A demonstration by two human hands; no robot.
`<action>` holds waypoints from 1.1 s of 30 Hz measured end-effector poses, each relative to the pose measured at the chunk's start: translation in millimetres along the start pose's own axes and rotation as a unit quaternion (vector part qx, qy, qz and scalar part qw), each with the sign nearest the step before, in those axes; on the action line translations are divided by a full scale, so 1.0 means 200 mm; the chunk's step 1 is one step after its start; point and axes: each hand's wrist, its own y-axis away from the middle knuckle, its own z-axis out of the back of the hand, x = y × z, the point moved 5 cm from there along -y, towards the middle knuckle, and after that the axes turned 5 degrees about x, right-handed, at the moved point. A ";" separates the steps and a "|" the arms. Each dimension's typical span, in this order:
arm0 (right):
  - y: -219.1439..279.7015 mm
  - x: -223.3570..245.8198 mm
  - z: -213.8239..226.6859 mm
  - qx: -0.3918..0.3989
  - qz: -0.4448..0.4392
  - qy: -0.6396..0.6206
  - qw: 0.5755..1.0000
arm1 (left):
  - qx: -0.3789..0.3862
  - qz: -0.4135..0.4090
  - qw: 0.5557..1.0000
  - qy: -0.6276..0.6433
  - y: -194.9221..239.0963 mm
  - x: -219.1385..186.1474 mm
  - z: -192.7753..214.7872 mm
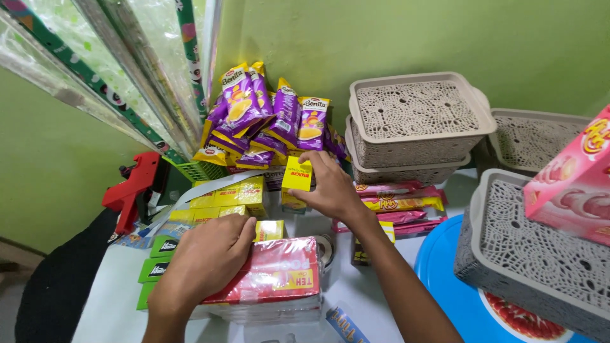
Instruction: The person arranges a pink Ahhi box and two yellow Mixacup boxes inside a grey plastic basket placed on a blue bucket. They use a tape dispenser to apply tape to the basket and boxes, securing the items in place.
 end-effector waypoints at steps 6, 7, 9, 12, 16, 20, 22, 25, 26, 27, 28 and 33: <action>0.25 0.11 0.52 -0.100 0.096 -0.037 0.990 | -0.198 -0.107 0.971 0.085 0.12 0.04 0.07; 0.31 0.13 0.59 -0.103 0.093 -0.032 0.990 | -0.198 -0.113 0.970 0.086 0.20 0.01 0.04; 0.43 0.16 0.73 -0.113 0.040 -0.040 0.992 | -0.435 -0.309 0.838 0.113 0.49 -0.09 0.08; 0.64 0.15 0.90 -0.159 0.052 -0.018 0.986 | -0.305 -0.486 0.795 0.198 0.65 -0.26 -0.13; 0.92 0.14 1.11 -0.212 0.037 -0.029 0.976 | -0.239 -0.592 0.706 0.306 0.68 -0.82 -0.31; 1.15 0.05 1.25 -0.266 0.027 0.055 0.962 | -0.251 -0.571 0.674 0.396 0.40 -1.20 -0.46; 1.23 -0.01 1.29 -0.279 0.021 0.070 0.957 | -0.232 -0.570 0.681 0.397 0.24 -1.34 -0.52; 1.29 -0.08 1.30 -0.275 0.020 0.028 0.961 | -0.064 -0.580 0.683 0.440 0.03 -1.50 -0.60; 1.30 -0.08 1.30 -0.260 0.024 0.020 0.965 | -0.094 -0.599 0.663 0.439 0.01 -1.52 -0.59; 1.30 -0.08 1.29 -0.243 0.030 0.010 0.969 | -0.127 -0.616 0.642 0.439 -0.01 -1.53 -0.57; 1.34 -0.11 1.30 -0.245 0.028 0.012 0.969 | -0.124 -0.618 0.641 0.438 -0.03 -1.54 -0.57; 1.77 -0.47 1.42 -0.458 -0.161 0.084 0.870 | -0.184 -0.542 0.677 0.463 -0.25 -1.61 -0.46</action>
